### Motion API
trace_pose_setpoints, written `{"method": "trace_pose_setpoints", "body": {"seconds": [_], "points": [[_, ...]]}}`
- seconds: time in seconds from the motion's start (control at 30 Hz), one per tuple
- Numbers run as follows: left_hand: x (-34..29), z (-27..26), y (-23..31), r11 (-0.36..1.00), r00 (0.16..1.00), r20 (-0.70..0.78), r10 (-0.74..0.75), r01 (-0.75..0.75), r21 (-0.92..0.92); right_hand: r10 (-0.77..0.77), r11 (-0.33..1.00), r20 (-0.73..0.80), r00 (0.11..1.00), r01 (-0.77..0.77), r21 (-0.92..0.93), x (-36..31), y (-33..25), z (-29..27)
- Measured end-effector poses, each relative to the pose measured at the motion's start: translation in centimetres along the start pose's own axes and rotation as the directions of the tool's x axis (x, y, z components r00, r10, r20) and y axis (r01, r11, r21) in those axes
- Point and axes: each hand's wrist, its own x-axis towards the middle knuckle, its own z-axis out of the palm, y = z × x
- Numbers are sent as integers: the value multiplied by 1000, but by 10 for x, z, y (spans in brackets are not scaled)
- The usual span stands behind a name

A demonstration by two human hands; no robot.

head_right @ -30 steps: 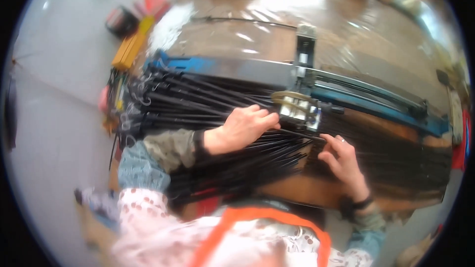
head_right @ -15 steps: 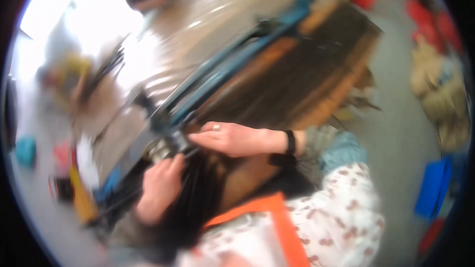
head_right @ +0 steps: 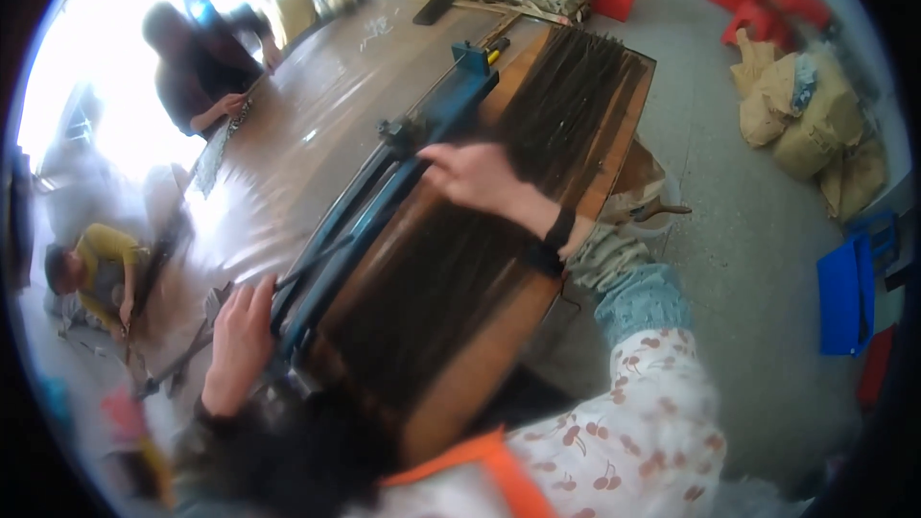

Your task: Organizing long black rods into a bundle using a mechanical alignment jig on a production workbench.

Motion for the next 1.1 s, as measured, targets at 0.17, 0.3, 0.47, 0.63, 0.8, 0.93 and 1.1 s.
{"method": "trace_pose_setpoints", "body": {"seconds": [0.17, 0.3, 0.47, 0.63, 0.8, 0.93, 1.1], "points": [[24, 11, 16, 994, 990, 139, 32, -17, -107, -174, 985, -21, 985, 174, 18, 20, 13, -9], [21, 21, 12, 996, 987, 157, -21, 35, -87, -134, 991, -72, 988, 134, -3, 13, -33, 14], [2, 0, -9, 994, 995, 8, -101, 101, 42, -106, 931, 16, 994, 94, 352, 7, -37, 17], [-14, 0, 6, 998, 1000, -22, -5, 6, 57, -137, 886, -44, 990, 142, 442, 5, -102, 42], [-58, -20, -25, 980, 987, -117, -114, 131, 149, 42, 895, 234, 971, -140, 423, 2, -102, 41], [-67, -20, -5, 984, 985, -131, -116, 132, 119, -164, 909, -26, 986, 162, 385, 22, -152, 57], [-119, -32, -28, 936, 953, -172, -251, 284, 208, -205, 928, -21, 979, 201, 314, 26, -150, 77]]}}
